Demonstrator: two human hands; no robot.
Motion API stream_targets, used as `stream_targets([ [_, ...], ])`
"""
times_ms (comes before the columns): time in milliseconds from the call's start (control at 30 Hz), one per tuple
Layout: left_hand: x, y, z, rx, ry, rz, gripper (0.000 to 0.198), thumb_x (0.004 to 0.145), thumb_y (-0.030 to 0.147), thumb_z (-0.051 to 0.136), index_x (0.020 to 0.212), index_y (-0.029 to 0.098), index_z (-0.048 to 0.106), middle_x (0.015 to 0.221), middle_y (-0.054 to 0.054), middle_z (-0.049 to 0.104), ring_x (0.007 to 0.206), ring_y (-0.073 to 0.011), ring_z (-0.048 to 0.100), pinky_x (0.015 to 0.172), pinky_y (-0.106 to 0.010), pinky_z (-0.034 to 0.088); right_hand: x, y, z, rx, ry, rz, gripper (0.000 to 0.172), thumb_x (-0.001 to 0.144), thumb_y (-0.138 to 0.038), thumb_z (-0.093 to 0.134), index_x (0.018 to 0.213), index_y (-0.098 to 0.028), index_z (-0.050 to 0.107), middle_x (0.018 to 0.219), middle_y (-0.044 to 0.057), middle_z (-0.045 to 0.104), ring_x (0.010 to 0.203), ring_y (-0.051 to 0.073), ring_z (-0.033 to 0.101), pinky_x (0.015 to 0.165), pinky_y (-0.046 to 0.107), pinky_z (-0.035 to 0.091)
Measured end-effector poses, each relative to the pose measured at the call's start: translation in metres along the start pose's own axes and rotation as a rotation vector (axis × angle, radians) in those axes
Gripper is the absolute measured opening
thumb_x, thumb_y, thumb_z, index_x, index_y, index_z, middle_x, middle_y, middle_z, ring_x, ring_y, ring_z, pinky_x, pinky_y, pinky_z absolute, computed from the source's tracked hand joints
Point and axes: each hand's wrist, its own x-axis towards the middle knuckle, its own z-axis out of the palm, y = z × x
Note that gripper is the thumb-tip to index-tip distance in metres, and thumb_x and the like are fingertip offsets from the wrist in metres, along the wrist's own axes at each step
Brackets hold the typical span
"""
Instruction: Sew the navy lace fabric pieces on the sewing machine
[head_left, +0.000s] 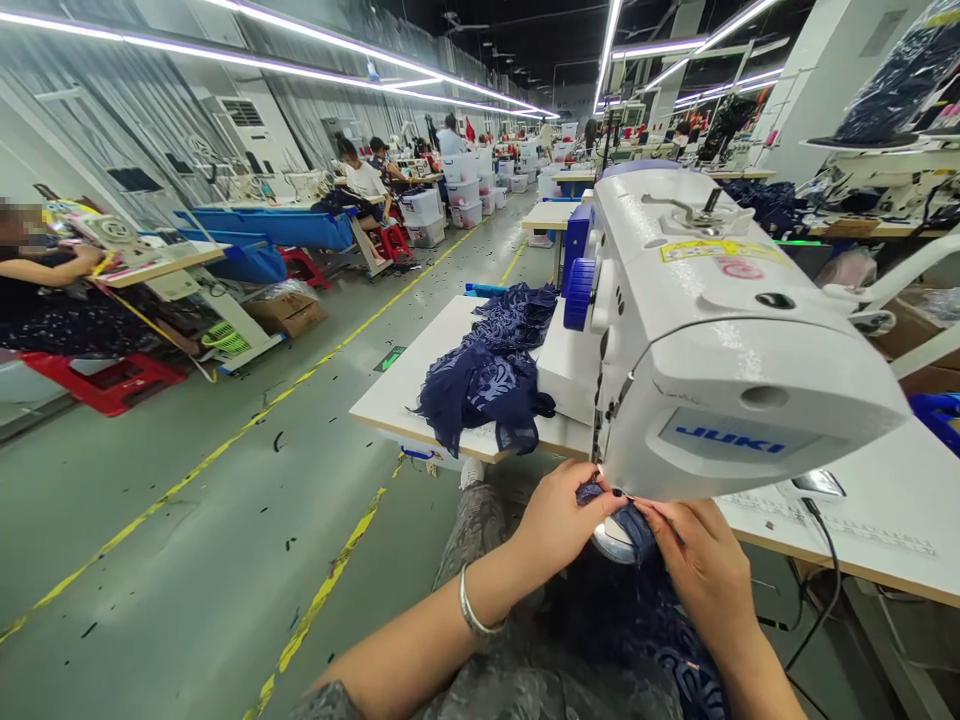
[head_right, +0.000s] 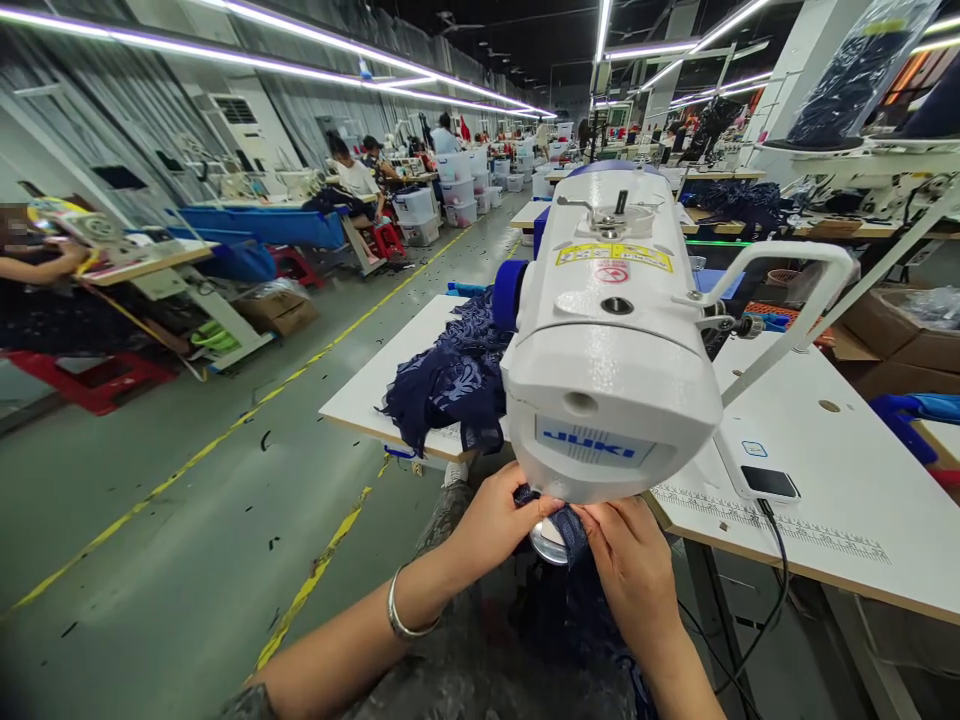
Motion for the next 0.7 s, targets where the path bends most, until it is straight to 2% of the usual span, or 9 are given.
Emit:
stream_targets([
  [100, 0.002, 0.000, 0.000, -0.034, -0.015, 0.013, 0.024, 0.083, 0.034, 0.066, 0.098, 0.016, 0.071, 0.104, -0.006, 0.071, 0.099, -0.0242, 0.062, 0.086, -0.033, 0.046, 0.000, 0.003, 0.000, 0.034, -0.056, 0.054, 0.015, 0.096, -0.025, 0.054, 0.101, -0.027, 0.068, 0.093, 0.004, 0.065, 0.088, 0.020, 0.063, 0.081, 0.033, 0.051],
  [167, 0.003, 0.000, 0.000, -0.051, -0.024, 0.006, 0.023, 0.082, 0.032, 0.067, 0.098, 0.016, 0.071, 0.104, -0.007, 0.072, 0.098, -0.0246, 0.063, 0.084, -0.033, 0.046, 0.001, 0.005, -0.002, 0.095, -0.115, 0.154, 0.018, 0.095, -0.032, 0.054, 0.099, -0.028, 0.070, 0.098, 0.005, 0.066, 0.094, 0.022, 0.064, 0.083, 0.035, 0.052],
  [300, 0.005, 0.001, 0.000, -0.069, -0.024, -0.043, 0.024, 0.079, 0.030, 0.068, 0.098, 0.015, 0.070, 0.102, -0.007, 0.072, 0.097, -0.0256, 0.064, 0.081, -0.033, 0.047, 0.011, 0.008, -0.005, 0.320, -0.290, 0.542, 0.024, 0.087, -0.045, 0.061, 0.097, -0.025, 0.071, 0.097, 0.006, 0.072, 0.097, 0.027, 0.066, 0.086, 0.041, 0.052],
  [367, 0.005, 0.001, 0.001, -0.109, -0.012, -0.071, 0.026, 0.079, 0.029, 0.068, 0.100, 0.015, 0.069, 0.104, -0.008, 0.072, 0.097, -0.0254, 0.064, 0.081, -0.033, 0.047, 0.022, 0.008, -0.006, 0.494, -0.363, 0.678, 0.030, 0.083, -0.047, 0.066, 0.101, -0.023, 0.070, 0.096, 0.007, 0.074, 0.098, 0.029, 0.067, 0.088, 0.043, 0.052],
  [433, 0.005, 0.000, 0.003, -0.143, 0.004, -0.092, 0.027, 0.079, 0.027, 0.068, 0.102, 0.014, 0.068, 0.106, -0.008, 0.072, 0.098, -0.0247, 0.064, 0.082, -0.032, 0.048, 0.032, 0.008, -0.008, 0.616, -0.404, 0.714, 0.035, 0.081, -0.047, 0.069, 0.106, -0.023, 0.070, 0.101, 0.008, 0.075, 0.103, 0.031, 0.067, 0.089, 0.042, 0.053],
  [533, 0.005, 0.001, 0.007, -0.168, 0.039, -0.093, 0.026, 0.078, 0.022, 0.067, 0.103, 0.013, 0.066, 0.107, -0.008, 0.072, 0.101, -0.0239, 0.064, 0.086, -0.032, 0.047, 0.040, 0.009, -0.010, 0.647, -0.431, 0.711, 0.040, 0.080, -0.046, 0.071, 0.112, -0.023, 0.070, 0.106, 0.007, 0.075, 0.108, 0.032, 0.065, 0.088, 0.040, 0.054],
  [633, 0.004, 0.001, 0.008, -0.175, 0.068, -0.081, 0.028, 0.079, 0.022, 0.067, 0.105, 0.013, 0.065, 0.108, -0.009, 0.071, 0.103, -0.0236, 0.063, 0.089, -0.032, 0.047, 0.034, 0.013, -0.010, 0.661, -0.496, 0.735, 0.034, 0.082, -0.049, 0.068, 0.103, -0.022, 0.073, 0.096, 0.006, 0.077, 0.101, 0.031, 0.068, 0.088, 0.041, 0.053],
  [700, 0.003, 0.000, 0.007, -0.170, 0.052, -0.074, 0.029, 0.080, 0.024, 0.067, 0.107, 0.013, 0.065, 0.109, -0.009, 0.070, 0.104, -0.0234, 0.062, 0.091, -0.033, 0.046, 0.025, 0.015, -0.009, 0.722, -0.495, 0.759, 0.033, 0.085, -0.049, 0.064, 0.102, -0.023, 0.074, 0.094, 0.006, 0.077, 0.096, 0.029, 0.069, 0.091, 0.042, 0.052],
])
